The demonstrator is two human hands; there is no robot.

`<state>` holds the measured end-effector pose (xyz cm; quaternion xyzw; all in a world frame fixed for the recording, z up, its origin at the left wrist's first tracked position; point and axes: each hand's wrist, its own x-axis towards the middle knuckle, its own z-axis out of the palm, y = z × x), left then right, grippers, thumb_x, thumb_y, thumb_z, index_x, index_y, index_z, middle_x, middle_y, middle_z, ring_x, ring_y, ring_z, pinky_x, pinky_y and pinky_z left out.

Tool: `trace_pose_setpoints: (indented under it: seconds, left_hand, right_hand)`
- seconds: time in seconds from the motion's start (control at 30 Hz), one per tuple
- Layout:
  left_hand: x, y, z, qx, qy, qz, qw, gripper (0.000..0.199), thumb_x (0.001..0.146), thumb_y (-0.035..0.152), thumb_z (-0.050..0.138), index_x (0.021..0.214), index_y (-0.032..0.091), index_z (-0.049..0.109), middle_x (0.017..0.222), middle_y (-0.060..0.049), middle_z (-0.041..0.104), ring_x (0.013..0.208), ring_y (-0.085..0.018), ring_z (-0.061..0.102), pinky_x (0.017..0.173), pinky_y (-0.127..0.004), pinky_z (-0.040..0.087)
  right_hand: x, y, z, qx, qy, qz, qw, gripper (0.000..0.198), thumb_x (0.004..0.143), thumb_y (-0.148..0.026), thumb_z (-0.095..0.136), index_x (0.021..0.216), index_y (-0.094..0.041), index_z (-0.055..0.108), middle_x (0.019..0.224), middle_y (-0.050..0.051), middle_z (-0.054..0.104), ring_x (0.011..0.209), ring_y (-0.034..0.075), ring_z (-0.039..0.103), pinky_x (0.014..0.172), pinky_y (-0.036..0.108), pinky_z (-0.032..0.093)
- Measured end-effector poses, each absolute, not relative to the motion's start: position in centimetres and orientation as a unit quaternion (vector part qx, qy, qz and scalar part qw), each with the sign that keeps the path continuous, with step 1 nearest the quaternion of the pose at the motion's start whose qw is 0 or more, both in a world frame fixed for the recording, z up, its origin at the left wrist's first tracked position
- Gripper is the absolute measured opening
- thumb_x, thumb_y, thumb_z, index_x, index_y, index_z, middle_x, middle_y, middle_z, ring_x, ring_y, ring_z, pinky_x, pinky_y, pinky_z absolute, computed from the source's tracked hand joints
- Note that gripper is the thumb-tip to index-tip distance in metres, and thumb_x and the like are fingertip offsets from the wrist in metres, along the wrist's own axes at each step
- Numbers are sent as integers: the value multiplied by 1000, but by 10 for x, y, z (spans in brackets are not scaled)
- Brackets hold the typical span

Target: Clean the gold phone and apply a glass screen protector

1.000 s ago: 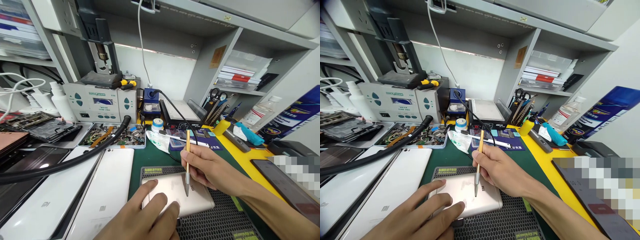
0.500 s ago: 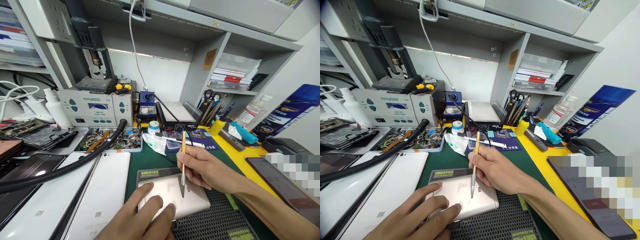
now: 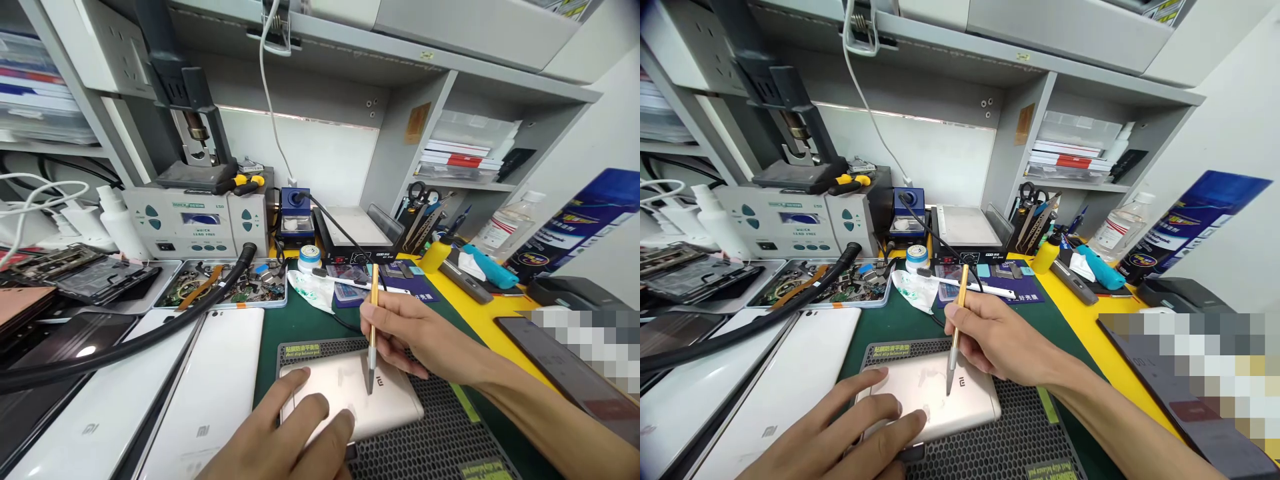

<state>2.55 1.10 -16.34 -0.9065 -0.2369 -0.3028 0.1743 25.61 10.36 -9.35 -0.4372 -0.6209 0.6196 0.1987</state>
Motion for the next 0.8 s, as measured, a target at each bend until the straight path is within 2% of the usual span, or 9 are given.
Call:
trace_pose_setpoints:
  seconds: [0.23,0.47,0.67,0.8]
  left_hand:
    - [24,12,-161,-910,-234,-291,178,14,102,17,56,94,18,68,117,-2,69,94,-15,64,116,-44,49]
    - [27,12,-161,-907,-242,-299,173,16,103,17,55,97,18,70,114,-1,69,93,-13,64,117,-42,48]
    - [27,12,-162,-904,-246,-302,180,17,104,17,54,100,18,70,113,0,69,91,-12,64,119,-41,46]
    - [27,11,-160,-905,-245,-299,180,17,104,17,54,99,18,70,114,0,70,92,-13,64,117,-42,48]
  right_hand:
    - [253,104,-94,-430,-632,614,197,39,100,-54,58,84,-19,54,59,-6,52,43,3,37,34,13,20]
    - [258,102,-98,-414,-644,616,186,38,100,-52,60,85,-18,55,64,-6,54,48,4,40,44,15,30]
    - [257,103,-97,-413,-649,609,196,39,102,-53,55,83,-18,54,64,-6,53,48,5,39,44,17,27]
    - [256,103,-97,-409,-649,614,188,37,100,-52,60,85,-19,54,64,-6,53,49,5,39,45,17,28]
